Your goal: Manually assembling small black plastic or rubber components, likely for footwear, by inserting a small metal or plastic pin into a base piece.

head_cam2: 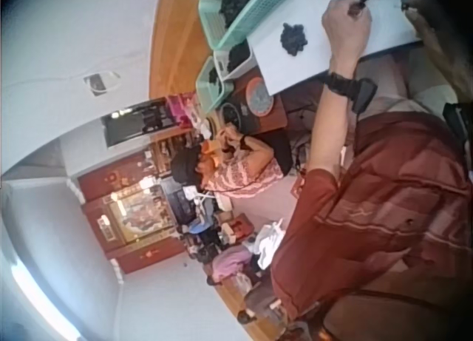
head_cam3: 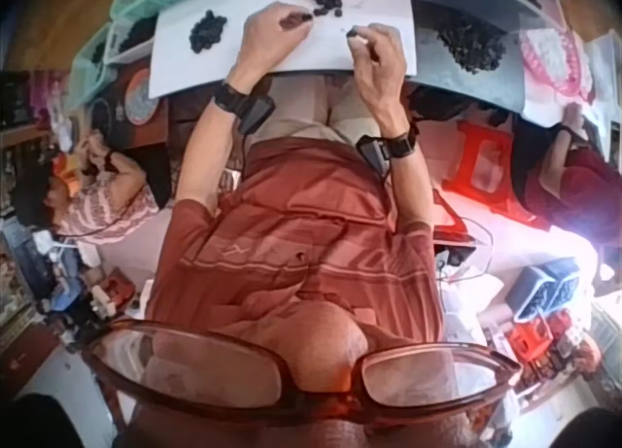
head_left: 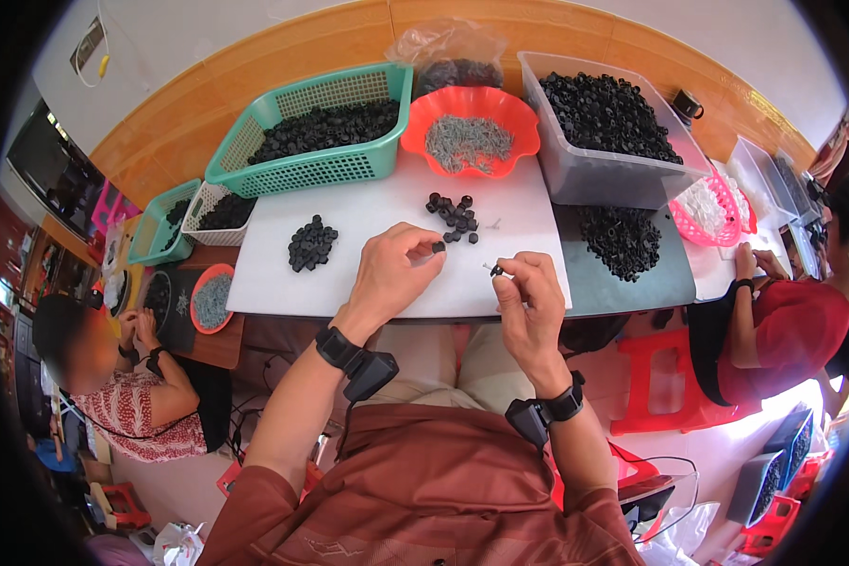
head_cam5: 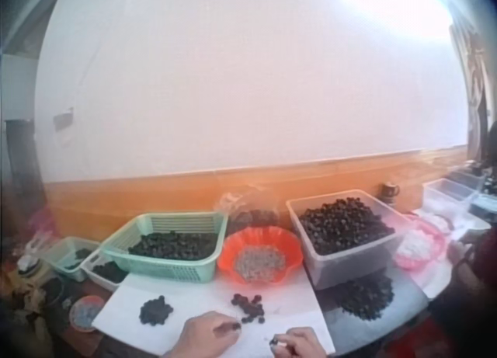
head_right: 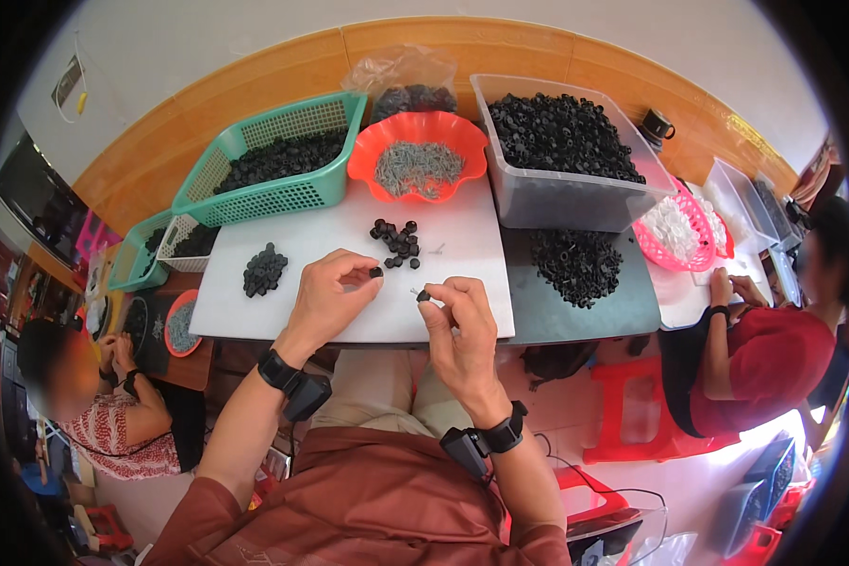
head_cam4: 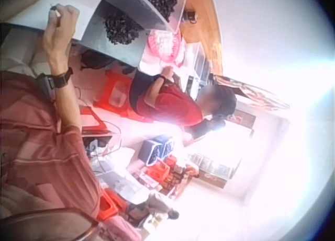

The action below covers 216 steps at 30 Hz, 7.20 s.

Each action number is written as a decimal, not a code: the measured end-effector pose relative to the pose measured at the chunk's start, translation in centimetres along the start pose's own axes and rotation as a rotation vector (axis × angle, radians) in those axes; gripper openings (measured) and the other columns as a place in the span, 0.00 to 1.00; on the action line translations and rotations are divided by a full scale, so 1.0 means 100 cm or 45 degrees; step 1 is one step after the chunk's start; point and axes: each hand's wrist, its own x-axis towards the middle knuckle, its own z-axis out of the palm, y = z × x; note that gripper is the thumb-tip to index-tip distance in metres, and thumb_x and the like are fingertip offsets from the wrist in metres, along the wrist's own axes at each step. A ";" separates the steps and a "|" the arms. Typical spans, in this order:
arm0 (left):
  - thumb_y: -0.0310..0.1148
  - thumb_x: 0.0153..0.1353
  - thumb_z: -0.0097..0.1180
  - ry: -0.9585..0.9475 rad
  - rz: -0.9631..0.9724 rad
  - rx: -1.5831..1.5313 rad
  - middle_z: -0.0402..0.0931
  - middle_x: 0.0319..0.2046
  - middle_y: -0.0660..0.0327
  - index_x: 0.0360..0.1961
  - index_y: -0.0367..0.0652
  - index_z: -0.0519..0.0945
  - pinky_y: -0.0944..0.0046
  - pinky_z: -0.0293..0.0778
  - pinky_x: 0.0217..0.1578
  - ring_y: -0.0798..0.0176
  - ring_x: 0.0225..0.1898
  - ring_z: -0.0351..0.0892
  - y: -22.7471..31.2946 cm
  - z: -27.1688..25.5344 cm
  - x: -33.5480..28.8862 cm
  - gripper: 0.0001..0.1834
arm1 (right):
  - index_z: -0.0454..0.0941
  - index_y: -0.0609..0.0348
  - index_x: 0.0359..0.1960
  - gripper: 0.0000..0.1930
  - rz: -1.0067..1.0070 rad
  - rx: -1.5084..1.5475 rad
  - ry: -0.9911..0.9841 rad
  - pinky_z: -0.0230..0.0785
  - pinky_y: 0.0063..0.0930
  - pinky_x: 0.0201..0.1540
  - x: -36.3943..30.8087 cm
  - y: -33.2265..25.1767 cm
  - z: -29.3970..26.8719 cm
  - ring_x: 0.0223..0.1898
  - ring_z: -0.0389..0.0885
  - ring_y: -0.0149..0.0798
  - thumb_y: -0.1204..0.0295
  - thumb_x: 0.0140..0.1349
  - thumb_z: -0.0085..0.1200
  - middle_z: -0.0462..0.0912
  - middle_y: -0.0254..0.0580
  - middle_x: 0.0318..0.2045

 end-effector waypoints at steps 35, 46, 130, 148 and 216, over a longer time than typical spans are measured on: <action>0.28 0.71 0.60 -0.370 -0.597 -1.687 0.82 0.48 0.59 0.61 0.32 0.77 0.60 0.83 0.56 0.66 0.47 0.85 0.001 -0.006 -0.028 0.20 | 0.81 0.63 0.48 0.12 0.009 0.062 -0.070 0.69 0.24 0.30 0.003 -0.006 0.015 0.29 0.74 0.31 0.81 0.63 0.64 0.77 0.43 0.41; 0.27 0.71 0.59 -0.429 -0.560 -1.858 0.83 0.49 0.56 0.57 0.35 0.80 0.60 0.85 0.54 0.63 0.48 0.86 -0.006 -0.001 -0.032 0.15 | 0.82 0.60 0.48 0.12 -0.130 -0.033 -0.100 0.72 0.29 0.29 0.006 -0.014 0.016 0.28 0.78 0.37 0.78 0.63 0.65 0.77 0.44 0.40; 0.25 0.71 0.59 -0.295 -0.488 -1.473 0.83 0.48 0.53 0.54 0.31 0.82 0.59 0.86 0.52 0.59 0.48 0.86 0.019 0.016 -0.040 0.14 | 0.82 0.63 0.49 0.17 -0.268 -0.120 -0.125 0.77 0.30 0.30 0.001 0.000 0.007 0.30 0.84 0.40 0.88 0.58 0.63 0.81 0.45 0.37; 0.26 0.69 0.62 -0.261 -0.530 -1.482 0.86 0.44 0.54 0.51 0.31 0.84 0.64 0.85 0.49 0.63 0.44 0.86 0.023 0.020 -0.042 0.13 | 0.83 0.63 0.46 0.14 -0.292 -0.120 -0.104 0.77 0.29 0.29 0.002 0.003 0.005 0.29 0.83 0.39 0.84 0.57 0.67 0.81 0.44 0.36; 0.23 0.59 0.68 0.481 0.192 0.046 0.82 0.54 0.49 0.51 0.34 0.84 0.64 0.83 0.45 0.58 0.46 0.87 -0.010 -0.036 0.048 0.17 | 0.79 0.58 0.35 0.02 -0.138 -0.985 -0.586 0.76 0.47 0.39 0.084 0.042 -0.009 0.38 0.84 0.51 0.74 0.63 0.58 0.80 0.45 0.37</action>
